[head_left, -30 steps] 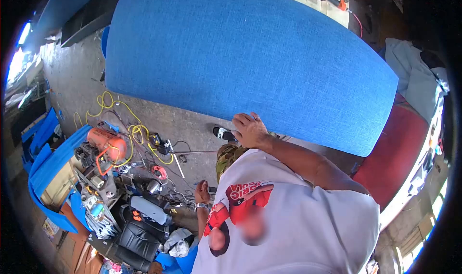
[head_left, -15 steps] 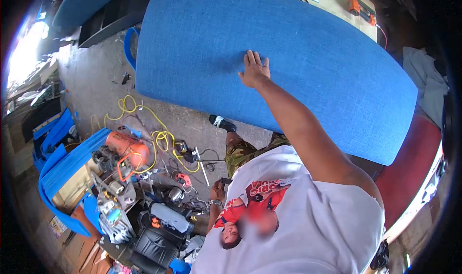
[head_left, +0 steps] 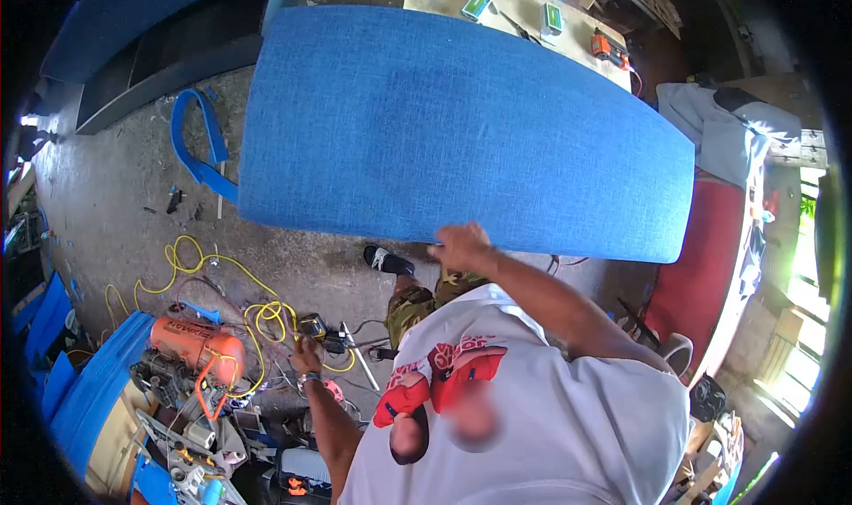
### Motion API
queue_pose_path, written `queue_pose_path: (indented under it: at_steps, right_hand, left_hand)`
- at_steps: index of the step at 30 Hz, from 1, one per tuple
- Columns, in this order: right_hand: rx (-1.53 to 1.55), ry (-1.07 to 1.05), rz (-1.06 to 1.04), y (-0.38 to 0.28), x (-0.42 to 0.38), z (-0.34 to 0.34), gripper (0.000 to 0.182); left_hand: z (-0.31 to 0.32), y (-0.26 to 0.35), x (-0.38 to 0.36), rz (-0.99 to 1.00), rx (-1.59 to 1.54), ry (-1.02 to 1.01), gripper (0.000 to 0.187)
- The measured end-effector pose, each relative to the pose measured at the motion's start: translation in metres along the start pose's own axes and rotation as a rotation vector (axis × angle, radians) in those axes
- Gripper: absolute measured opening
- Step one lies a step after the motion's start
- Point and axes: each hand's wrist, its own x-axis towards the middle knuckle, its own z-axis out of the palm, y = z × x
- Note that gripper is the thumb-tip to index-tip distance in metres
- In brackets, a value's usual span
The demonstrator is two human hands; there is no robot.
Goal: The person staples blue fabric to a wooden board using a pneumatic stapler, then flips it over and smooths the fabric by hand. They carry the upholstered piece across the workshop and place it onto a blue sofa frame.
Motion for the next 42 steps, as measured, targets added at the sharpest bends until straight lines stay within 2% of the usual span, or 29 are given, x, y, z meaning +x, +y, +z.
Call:
queue_pose_path:
  at_steps: [1,3,5,6,7,8,9,10,11,12,14,16,19,22,24,27,28,30,32,33,34,37,38,40,42]
  right_hand:
    - [0.015,-0.03,-0.029,-0.011,-0.005,0.006,0.056]
    - [-0.011,0.038,-0.034,-0.017,0.01,0.007,0.057]
    - [-0.017,0.1,-0.025,-0.022,0.024,0.005,0.059]
    - [-0.016,0.137,-0.028,-0.025,0.038,-0.011,0.062]
    - [-0.012,0.184,-0.047,-0.033,0.061,-0.03,0.066]
    - [-0.047,0.199,-0.046,-0.039,0.085,-0.05,0.068]
    - [-0.073,0.21,-0.031,-0.045,0.107,-0.066,0.07]
    - [-0.105,0.264,-0.039,-0.055,0.127,-0.082,0.071]
    - [-0.132,0.315,-0.03,-0.063,0.144,-0.096,0.071]
    - [-0.108,0.336,-0.025,-0.072,0.159,-0.106,0.073]
    - [-0.085,0.393,0.015,-0.085,0.187,-0.133,0.076]
    - [-0.079,0.356,0.067,-0.095,0.207,-0.156,0.076]
    - [-0.005,0.267,0.149,-0.117,0.209,-0.173,0.078]
    - [-0.025,0.249,0.265,-0.127,0.235,-0.171,0.08]
    - [-0.041,0.281,0.296,-0.127,0.244,-0.172,0.081]
    - [0.04,0.336,0.212,-0.112,0.225,-0.177,0.076]
    - [0.083,0.403,0.164,-0.104,0.219,-0.172,0.069]
    - [0.114,0.545,0.202,-0.093,0.193,-0.131,0.065]
    - [0.077,0.685,0.159,-0.098,0.144,-0.076,0.062]
    - [0.066,0.677,0.152,-0.101,0.123,-0.046,0.06]
    - [0.052,0.675,0.146,-0.105,0.1,-0.017,0.059]
    - [0.072,0.501,0.112,-0.104,0.039,0.052,0.059]
    - [0.075,0.439,0.128,-0.097,0.025,0.068,0.063]
    - [0.067,0.464,0.141,-0.082,0.011,0.08,0.066]
    - [0.064,0.49,0.144,-0.056,0.003,0.082,0.069]
  left_hand:
    - [-0.011,-0.027,0.019,0.154,-0.002,0.036,0.033]
    - [-0.021,-0.029,0.038,0.232,-0.036,0.087,0.035]
    - [-0.021,-0.001,0.029,0.054,-0.094,0.133,0.038]
    - [-0.021,0.037,0.007,-0.229,-0.059,0.087,0.044]
    - [-0.018,0.047,-0.002,-0.2,0.153,0.03,0.043]
    - [-0.014,0.059,-0.012,-0.163,0.365,-0.02,0.043]
    - [-0.004,0.028,-0.013,0.286,0.523,0.023,0.04]
    - [0.014,0.021,-0.022,-0.001,0.069,-0.009,0.039]
    - [0.016,0.049,-0.04,-0.091,0.393,-0.135,0.037]
    - [0.027,0.062,-0.051,-0.129,0.204,-0.158,0.035]
    - [0.035,0.063,-0.061,-0.123,0.238,-0.239,0.035]
    - [0.028,0.056,-0.057,-0.109,0.298,-0.309,0.036]
    - [-0.006,0.053,-0.023,-0.114,0.378,-0.41,0.036]
    - [-0.045,0.056,0.043,-0.029,0.424,-0.499,0.037]
    - [-0.069,0.065,0.104,0.096,0.474,-0.52,0.037]
    - [-0.089,0.095,0.192,0.43,0.57,-0.453,0.038]
    - [-0.089,0.112,0.214,0.529,0.574,-0.407,0.038]
    - [-0.085,0.203,0.218,0.475,0.601,-0.39,0.042]
    - [-0.068,0.252,0.209,0.674,0.575,-0.358,0.045]
    - [-0.053,0.27,0.203,0.774,0.559,-0.341,0.047]
    - [-0.038,0.285,0.195,0.866,0.578,-0.439,0.05]
    - [0.023,0.306,0.161,1.095,0.574,-0.667,0.059]
    - [0.045,0.308,0.151,1.105,0.62,-0.738,0.062]
    - [0.084,0.307,0.132,1.113,0.713,-0.892,0.068]
    - [0.12,0.307,0.118,1.145,0.74,-0.92,0.072]
